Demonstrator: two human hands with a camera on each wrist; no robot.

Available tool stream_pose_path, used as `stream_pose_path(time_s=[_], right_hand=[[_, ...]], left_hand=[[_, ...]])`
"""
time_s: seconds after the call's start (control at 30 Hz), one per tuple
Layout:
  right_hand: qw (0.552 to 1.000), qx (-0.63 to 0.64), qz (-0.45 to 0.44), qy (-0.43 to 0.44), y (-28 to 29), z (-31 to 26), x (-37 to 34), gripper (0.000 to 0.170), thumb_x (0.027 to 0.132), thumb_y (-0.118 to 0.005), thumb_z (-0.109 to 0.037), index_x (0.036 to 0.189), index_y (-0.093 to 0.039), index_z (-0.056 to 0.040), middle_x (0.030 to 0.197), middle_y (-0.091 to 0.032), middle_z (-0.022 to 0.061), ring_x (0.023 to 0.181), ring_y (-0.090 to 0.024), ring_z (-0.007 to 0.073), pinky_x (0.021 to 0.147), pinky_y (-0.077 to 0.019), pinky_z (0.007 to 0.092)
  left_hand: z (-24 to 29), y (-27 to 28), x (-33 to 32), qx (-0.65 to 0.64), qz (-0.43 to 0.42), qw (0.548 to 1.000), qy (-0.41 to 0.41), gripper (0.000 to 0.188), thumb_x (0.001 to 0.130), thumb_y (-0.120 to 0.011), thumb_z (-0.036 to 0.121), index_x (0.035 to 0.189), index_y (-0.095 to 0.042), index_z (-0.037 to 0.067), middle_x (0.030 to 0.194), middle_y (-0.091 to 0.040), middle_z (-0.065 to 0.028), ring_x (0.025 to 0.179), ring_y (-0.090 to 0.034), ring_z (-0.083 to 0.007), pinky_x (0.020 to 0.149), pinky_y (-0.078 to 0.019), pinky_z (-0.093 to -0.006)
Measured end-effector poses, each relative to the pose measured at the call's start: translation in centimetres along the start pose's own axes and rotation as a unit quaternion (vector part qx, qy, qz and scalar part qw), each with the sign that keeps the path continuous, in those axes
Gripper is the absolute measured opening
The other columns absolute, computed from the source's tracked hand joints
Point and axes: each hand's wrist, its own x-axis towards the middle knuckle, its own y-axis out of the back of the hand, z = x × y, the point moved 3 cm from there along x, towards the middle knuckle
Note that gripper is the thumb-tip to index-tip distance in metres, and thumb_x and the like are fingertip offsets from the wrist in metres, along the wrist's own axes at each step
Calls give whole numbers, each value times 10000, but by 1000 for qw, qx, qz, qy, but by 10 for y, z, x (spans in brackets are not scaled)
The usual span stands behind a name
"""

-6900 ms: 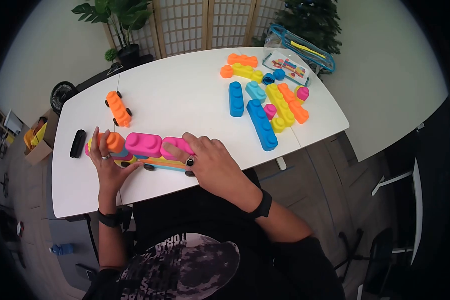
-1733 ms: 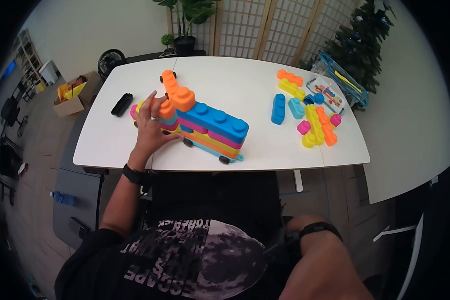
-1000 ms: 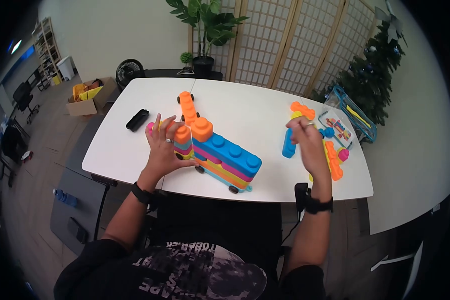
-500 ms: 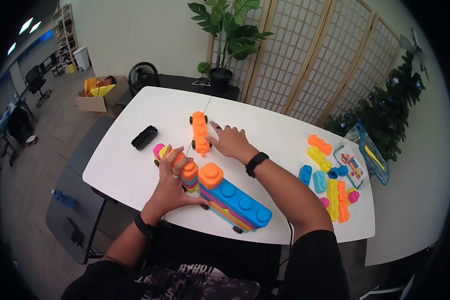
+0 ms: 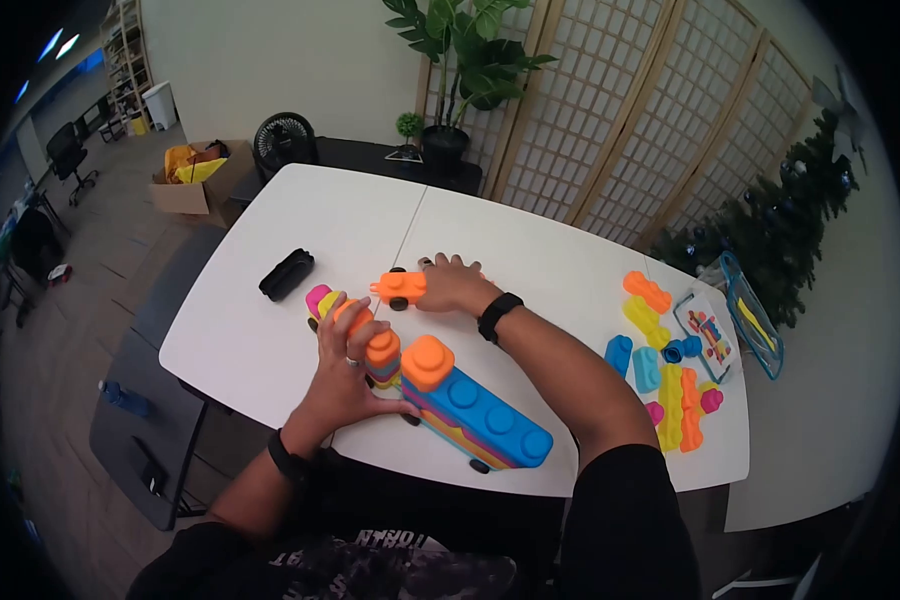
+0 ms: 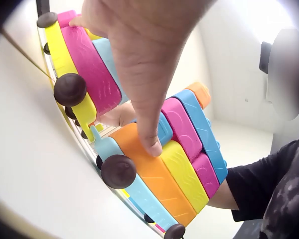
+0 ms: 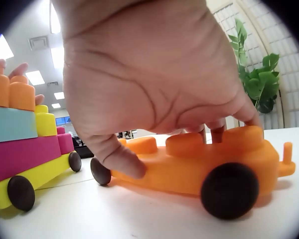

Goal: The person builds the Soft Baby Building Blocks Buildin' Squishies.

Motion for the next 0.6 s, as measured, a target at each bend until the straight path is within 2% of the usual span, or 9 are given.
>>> stream_pose_path(time_s=[0.03, 0.13, 0.23, 0.3, 0.4, 0.5, 0.6], right_hand=[[1000, -28, 5, 13, -1, 0, -10, 923, 901, -756, -496, 1600, -455, 26, 1545, -559, 227, 1374, -600, 406, 1149, -478, 570], [1000, 13, 20, 1, 0, 8, -38, 796, 958, -736, -498, 1545, -539, 2, 1382, -695, 195, 1254, -693, 353, 1086, -509, 554], [995, 75, 38, -51, 34, 28, -92, 746, 973, -732, -527, 1462, -587, 18, 1127, -786, 184, 1019, -773, 331, 933, -584, 487], [988, 111, 76, -76, 58, 47, -146, 733, 974, -751, -501, 1409, -585, 64, 1151, -754, 256, 1086, -739, 392, 937, -566, 439], [984, 108, 97, -102, 61, 85, -227, 683, 958, -790, -419, 1417, -569, 36, 1171, -742, 247, 1090, -724, 400, 937, -554, 442], [979, 130, 111, -114, 30, 104, -312, 656, 918, -848, -286, 1454, -566, -36, 1210, -722, 233, 1125, -707, 397, 960, -546, 449], [980, 121, 123, -96, -14, 98, -377, 636, 871, -877, -268, 1423, -624, -79, 1175, -694, 199, 1114, -696, 393, 943, -558, 456]], left_hand=[[-1, 0, 2, -1, 4, 1000, -4, 1189, 563, -1013, 678, 1527, -465, 248, 1658, -348, -146, 1575, -242, -541, 1196, -255, -768], [-1, 1, 2, -3, 8, 1000, -12, 1194, 556, -1020, 669, 1523, -465, 240, 1653, -347, -156, 1569, -258, -539, 1219, -262, -737], [1, 4, 5, 13, 8, 1000, -14, 1237, 532, -1029, 665, 1536, -458, 220, 1655, -341, -165, 1573, -256, -534, 1232, -273, -720], [-2, 2, 9, 20, 1, 1000, -4, 1263, 519, -1034, 663, 1545, -454, 208, 1657, -339, -166, 1575, -258, -530, 1234, -280, -713], [-9, 1, 15, 36, -8, 999, -22, 1303, 508, -1039, 662, 1561, -446, 176, 1660, -332, -178, 1571, -286, -516, 1238, -294, -694], [-19, -1, 23, 43, -12, 998, -35, 1319, 511, -1036, 673, 1573, -440, 166, 1663, -324, -191, 1570, -301, -504, 1241, -301, -682], [-28, -5, 32, 53, -17, 998, -42, 1326, 509, -1031, 691, 1575, -435, 175, 1667, -316, -200, 1574, -301, -495, 1238, -304, -682]])
